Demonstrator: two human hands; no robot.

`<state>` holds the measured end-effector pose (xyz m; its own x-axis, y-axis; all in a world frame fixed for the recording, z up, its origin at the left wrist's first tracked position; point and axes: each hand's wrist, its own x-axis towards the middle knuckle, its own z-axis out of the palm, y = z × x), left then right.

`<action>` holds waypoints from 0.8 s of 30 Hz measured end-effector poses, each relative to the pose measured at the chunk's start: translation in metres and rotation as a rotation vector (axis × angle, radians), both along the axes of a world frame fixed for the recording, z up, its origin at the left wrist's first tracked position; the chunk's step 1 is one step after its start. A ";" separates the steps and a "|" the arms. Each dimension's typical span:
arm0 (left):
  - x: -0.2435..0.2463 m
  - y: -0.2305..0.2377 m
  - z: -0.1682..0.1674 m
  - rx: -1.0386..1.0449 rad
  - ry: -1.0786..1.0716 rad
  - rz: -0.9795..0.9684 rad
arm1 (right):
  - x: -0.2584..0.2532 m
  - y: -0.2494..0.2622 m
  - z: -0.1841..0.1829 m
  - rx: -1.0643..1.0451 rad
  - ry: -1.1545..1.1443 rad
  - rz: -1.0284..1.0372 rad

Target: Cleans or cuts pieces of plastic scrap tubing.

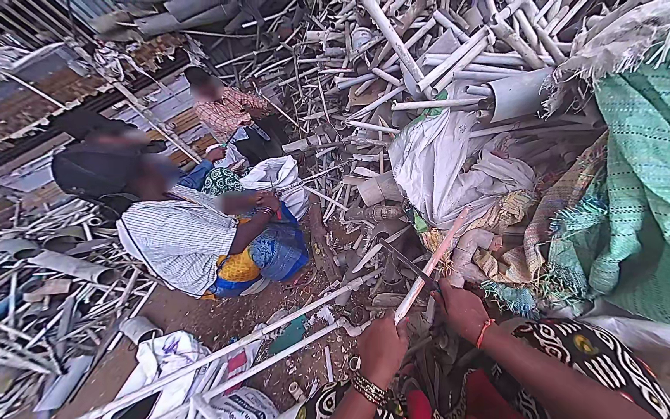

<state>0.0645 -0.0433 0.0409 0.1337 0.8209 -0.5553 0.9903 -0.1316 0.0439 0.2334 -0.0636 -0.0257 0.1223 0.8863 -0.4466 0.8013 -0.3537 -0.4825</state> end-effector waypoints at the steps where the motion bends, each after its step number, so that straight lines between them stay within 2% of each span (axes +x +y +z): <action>1: 0.001 -0.001 0.000 -0.005 -0.002 0.001 | -0.001 -0.003 0.000 0.000 0.000 0.008; 7: 0.004 -0.005 0.002 0.001 -0.009 0.004 | 0.025 0.016 -0.008 -0.016 -0.022 -0.128; 11: 0.003 -0.001 0.000 0.005 0.001 0.004 | 0.003 -0.003 0.005 -0.022 -0.006 0.018; 16: 0.005 -0.005 0.001 0.026 0.032 -0.020 | 0.016 0.013 0.004 -0.036 -0.064 -0.050; 21: 0.003 -0.003 0.000 0.031 0.032 0.001 | -0.018 -0.017 0.016 0.012 0.004 0.139; 24: 0.001 -0.001 -0.002 0.012 0.000 0.020 | -0.010 -0.004 0.015 0.003 -0.038 0.080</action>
